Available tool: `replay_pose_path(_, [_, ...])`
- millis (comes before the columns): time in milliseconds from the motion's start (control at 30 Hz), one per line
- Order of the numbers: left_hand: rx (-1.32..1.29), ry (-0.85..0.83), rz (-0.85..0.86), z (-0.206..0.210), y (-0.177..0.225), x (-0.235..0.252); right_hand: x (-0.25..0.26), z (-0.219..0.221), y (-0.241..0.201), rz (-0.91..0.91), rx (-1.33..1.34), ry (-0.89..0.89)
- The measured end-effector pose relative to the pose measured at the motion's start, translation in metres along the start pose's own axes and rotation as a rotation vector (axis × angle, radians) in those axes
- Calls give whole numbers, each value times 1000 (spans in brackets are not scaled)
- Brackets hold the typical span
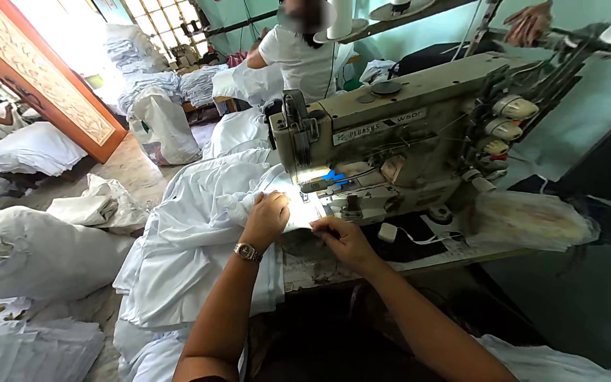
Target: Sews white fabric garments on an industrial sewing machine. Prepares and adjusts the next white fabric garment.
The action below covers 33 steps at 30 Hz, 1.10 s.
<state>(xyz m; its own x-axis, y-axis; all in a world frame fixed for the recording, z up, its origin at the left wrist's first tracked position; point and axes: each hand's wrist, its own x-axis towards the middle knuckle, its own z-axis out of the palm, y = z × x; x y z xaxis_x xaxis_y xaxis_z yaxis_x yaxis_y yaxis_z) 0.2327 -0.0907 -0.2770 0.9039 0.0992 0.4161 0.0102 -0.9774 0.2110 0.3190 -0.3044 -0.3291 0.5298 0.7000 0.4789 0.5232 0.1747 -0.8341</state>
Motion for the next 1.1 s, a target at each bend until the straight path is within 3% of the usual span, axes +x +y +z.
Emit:
replay_pose_path(167, [-3, -34, -62, -9, 7, 8, -22, 6, 2, -189, -73, 245])
replay_pose_path(300, [-17, 152, -250, -2, 9, 20, -57, 27, 24, -99, -175, 180])
replay_pose_path(333, [-20, 129, -312, 4, 6, 24, -65, 32, 32, -108, -282, 121])
replay_pose_path(433, [-23, -146, -495, 9, 3, 33, -66, 40, 43, -270, -572, 2])
replay_pose_path(1100, [-19, -206, -503, 9, 4, 33, -64, 44, 42, -290, -676, 7])
